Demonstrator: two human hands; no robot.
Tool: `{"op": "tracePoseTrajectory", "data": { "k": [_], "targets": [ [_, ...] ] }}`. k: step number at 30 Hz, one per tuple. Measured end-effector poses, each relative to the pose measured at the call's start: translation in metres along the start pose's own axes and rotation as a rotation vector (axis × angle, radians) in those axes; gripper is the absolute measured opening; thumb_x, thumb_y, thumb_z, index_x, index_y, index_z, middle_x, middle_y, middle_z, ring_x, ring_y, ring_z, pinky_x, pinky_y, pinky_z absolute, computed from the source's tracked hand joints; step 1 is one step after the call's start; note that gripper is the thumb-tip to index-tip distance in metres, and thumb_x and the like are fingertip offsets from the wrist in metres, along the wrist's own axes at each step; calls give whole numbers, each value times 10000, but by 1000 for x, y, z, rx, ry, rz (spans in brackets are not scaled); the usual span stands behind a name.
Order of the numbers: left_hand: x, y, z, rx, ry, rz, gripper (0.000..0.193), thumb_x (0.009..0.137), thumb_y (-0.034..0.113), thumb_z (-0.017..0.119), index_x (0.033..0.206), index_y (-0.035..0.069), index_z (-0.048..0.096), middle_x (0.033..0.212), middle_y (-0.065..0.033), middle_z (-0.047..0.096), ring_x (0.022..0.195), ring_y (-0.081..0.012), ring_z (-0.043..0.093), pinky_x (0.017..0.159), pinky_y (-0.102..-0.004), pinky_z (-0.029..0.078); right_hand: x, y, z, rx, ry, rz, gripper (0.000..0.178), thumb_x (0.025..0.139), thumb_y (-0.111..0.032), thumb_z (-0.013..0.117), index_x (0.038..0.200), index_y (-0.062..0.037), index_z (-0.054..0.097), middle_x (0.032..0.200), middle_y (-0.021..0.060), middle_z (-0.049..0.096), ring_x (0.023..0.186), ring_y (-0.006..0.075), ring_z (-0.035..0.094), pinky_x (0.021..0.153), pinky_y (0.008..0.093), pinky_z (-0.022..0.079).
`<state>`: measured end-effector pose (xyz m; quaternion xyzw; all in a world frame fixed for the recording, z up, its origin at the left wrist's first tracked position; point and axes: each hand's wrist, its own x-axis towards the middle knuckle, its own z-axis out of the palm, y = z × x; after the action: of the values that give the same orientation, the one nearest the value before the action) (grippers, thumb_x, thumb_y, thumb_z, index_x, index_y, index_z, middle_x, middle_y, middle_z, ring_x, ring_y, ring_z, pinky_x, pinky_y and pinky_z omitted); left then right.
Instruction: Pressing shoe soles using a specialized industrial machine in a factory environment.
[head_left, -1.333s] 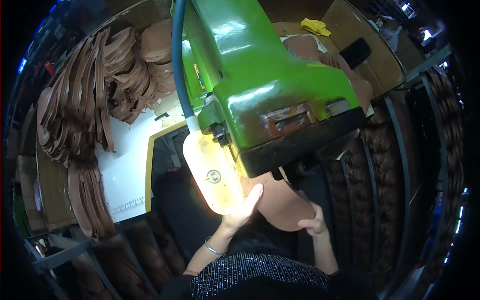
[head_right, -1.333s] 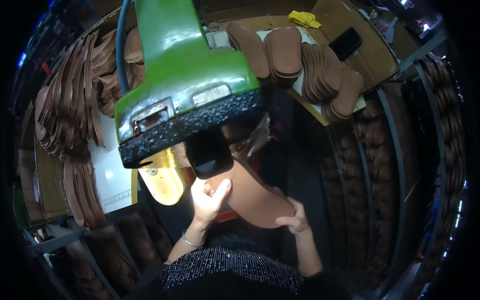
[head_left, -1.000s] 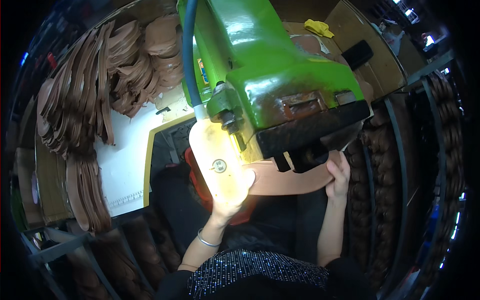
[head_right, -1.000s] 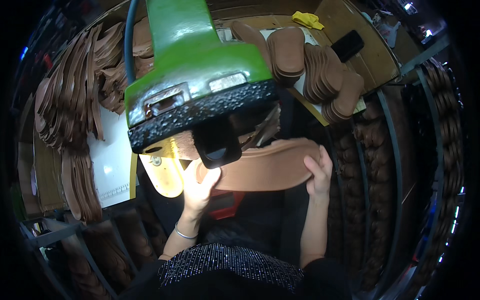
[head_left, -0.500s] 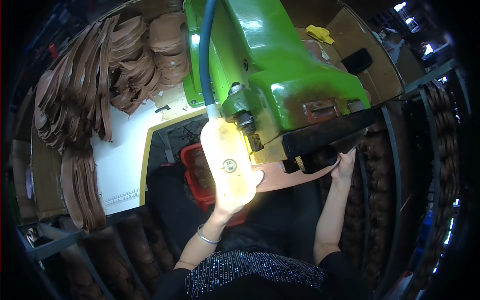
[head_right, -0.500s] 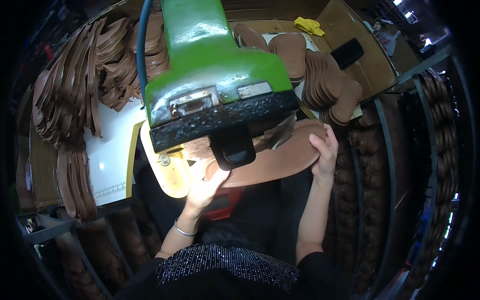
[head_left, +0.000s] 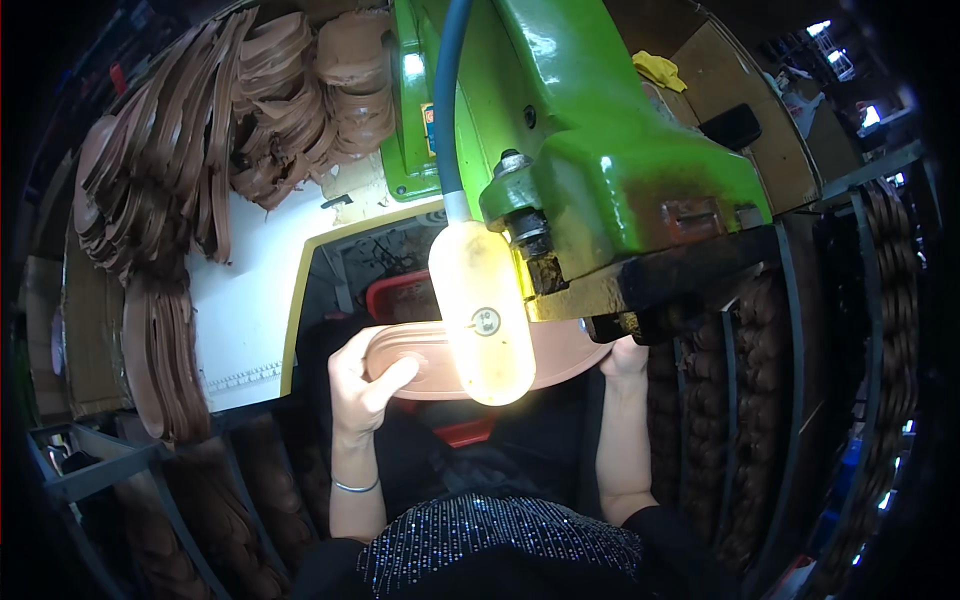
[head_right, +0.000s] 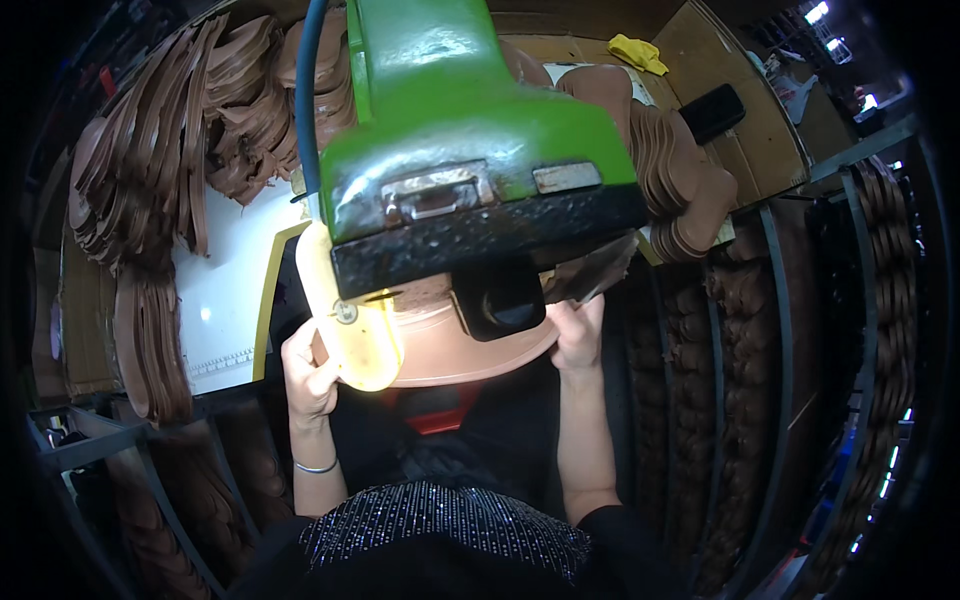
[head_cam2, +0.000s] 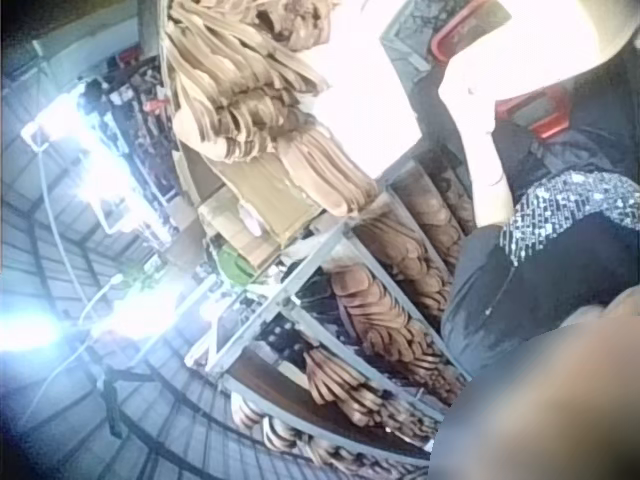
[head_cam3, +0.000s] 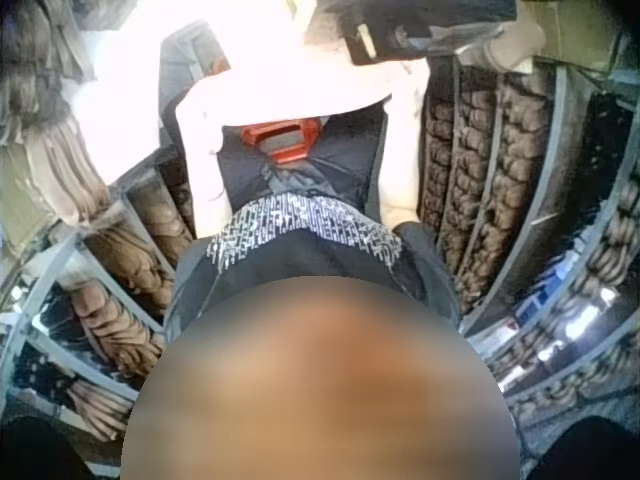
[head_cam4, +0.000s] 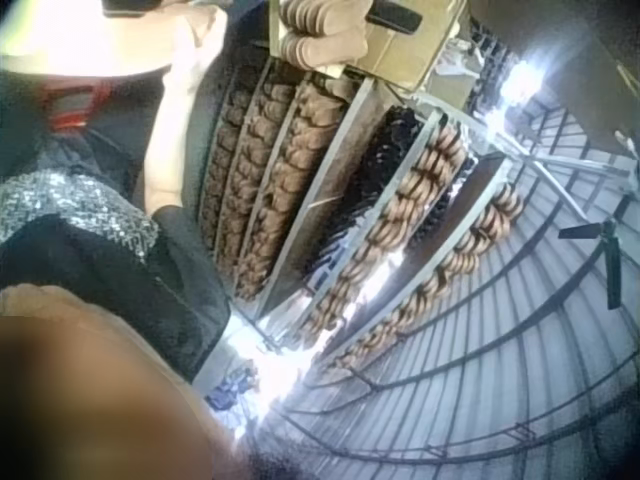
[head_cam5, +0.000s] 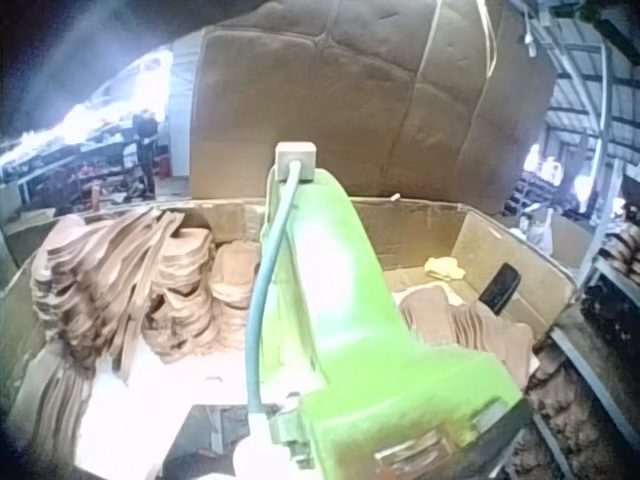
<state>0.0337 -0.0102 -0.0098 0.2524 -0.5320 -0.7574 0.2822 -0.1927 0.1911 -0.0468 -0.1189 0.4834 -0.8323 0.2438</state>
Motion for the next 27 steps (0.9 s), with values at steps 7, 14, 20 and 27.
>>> {"op": "tracePoseTrajectory", "data": {
  "k": [7, 14, 20, 27],
  "targets": [
    [-29, -10, -25, 129, 86, -10, 275, 728, -18, 674, 982, -59, 578, 886, -100, 642, 793, -127, 609, 742, -248, 489, -12, -13, 51, -149, -124, -64, 137, 769, 21, 553, 884, 49, 623, 870, 60, 634, 778, 101, 581, 721, 219, 444],
    [-16, -13, 56, 376, -18, 176, 290, 742, -9, 694, 1013, -46, 597, 898, -94, 662, 823, -122, 627, 740, -247, 502, 43, -28, -25, -41, 19, -168, 294, 865, -18, 499, 1156, -12, 465, 1069, 61, 547, 954, 146, 543, 848, 278, 441],
    [4, -14, 61, 236, -26, 237, 214, 786, 54, 659, 974, -38, 616, 849, -79, 657, 755, -104, 602, 711, -238, 486, 52, -32, -27, 256, -148, -104, 254, 949, -214, 458, 1157, -69, 478, 1091, 68, 562, 1025, 200, 554, 880, 335, 463],
    [-1, -4, 9, 111, 53, 73, 174, 764, 16, 617, 912, -75, 609, 822, -102, 660, 734, -136, 626, 698, -243, 494, 5, -15, -5, -75, 30, -9, 348, 717, 36, 530, 1057, -35, 501, 994, 45, 552, 878, 133, 546, 776, 256, 433]
  ]
}}
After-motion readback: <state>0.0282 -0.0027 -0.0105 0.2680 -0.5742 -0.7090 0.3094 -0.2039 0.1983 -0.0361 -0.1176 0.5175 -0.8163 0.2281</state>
